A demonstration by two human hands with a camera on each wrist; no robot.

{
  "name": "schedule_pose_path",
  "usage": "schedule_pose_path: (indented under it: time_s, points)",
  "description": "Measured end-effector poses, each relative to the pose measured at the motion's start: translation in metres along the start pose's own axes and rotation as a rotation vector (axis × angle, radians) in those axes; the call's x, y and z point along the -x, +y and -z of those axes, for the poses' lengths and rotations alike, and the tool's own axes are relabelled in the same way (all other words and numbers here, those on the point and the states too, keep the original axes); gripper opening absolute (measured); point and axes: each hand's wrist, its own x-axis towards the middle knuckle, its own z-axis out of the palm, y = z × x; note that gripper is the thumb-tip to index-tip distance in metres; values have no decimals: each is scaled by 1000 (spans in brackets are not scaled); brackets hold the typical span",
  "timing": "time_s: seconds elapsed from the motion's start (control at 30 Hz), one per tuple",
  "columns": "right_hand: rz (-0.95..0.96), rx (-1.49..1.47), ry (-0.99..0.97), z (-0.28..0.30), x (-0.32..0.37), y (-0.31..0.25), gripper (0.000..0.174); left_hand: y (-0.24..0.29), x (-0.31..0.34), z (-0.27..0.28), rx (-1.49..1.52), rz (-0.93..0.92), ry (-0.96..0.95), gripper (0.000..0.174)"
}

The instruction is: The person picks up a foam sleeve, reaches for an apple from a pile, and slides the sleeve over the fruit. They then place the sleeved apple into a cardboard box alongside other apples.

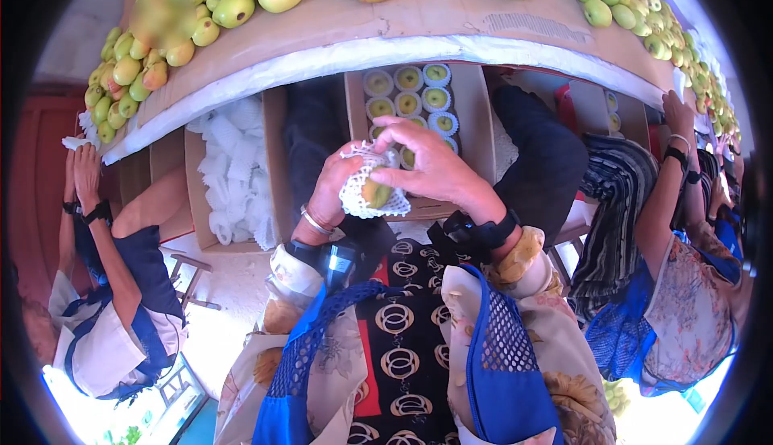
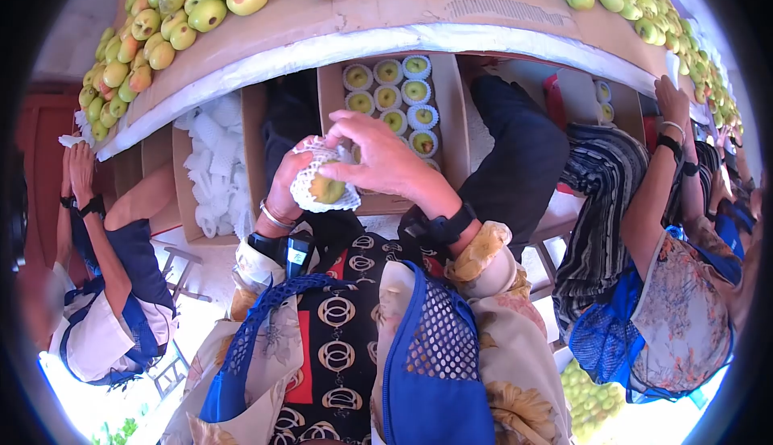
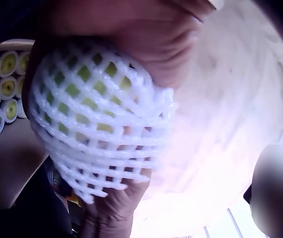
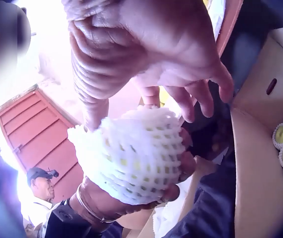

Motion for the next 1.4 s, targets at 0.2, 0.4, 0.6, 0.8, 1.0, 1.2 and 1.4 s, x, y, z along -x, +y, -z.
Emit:
schedule_pose_path:
  time_s: [0.2,0.4,0.6,0.8,1.0,1.2,1.4]
  points:
    - [-40,-188,68,3,8,21,14,13,2,-14,185,-35,-111,59]
    - [-33,-251,150,-14,12,25,18,15,0,-6,430,-23,-55,49]
    - [45,-42,196,-22,15,25,22,4,-5,8,433,38,186,43]
    - [72,1,228,-32,12,12,28,0,-6,4,369,37,303,32]
    - [-7,17,166,-33,8,16,23,-1,-8,0,337,74,412,29]
    - [396,309,293,-41,13,7,18,-1,-6,5,460,-76,215,37]
    - [172,-1,138,-40,36,8,15,12,3,0,464,-171,184,42]
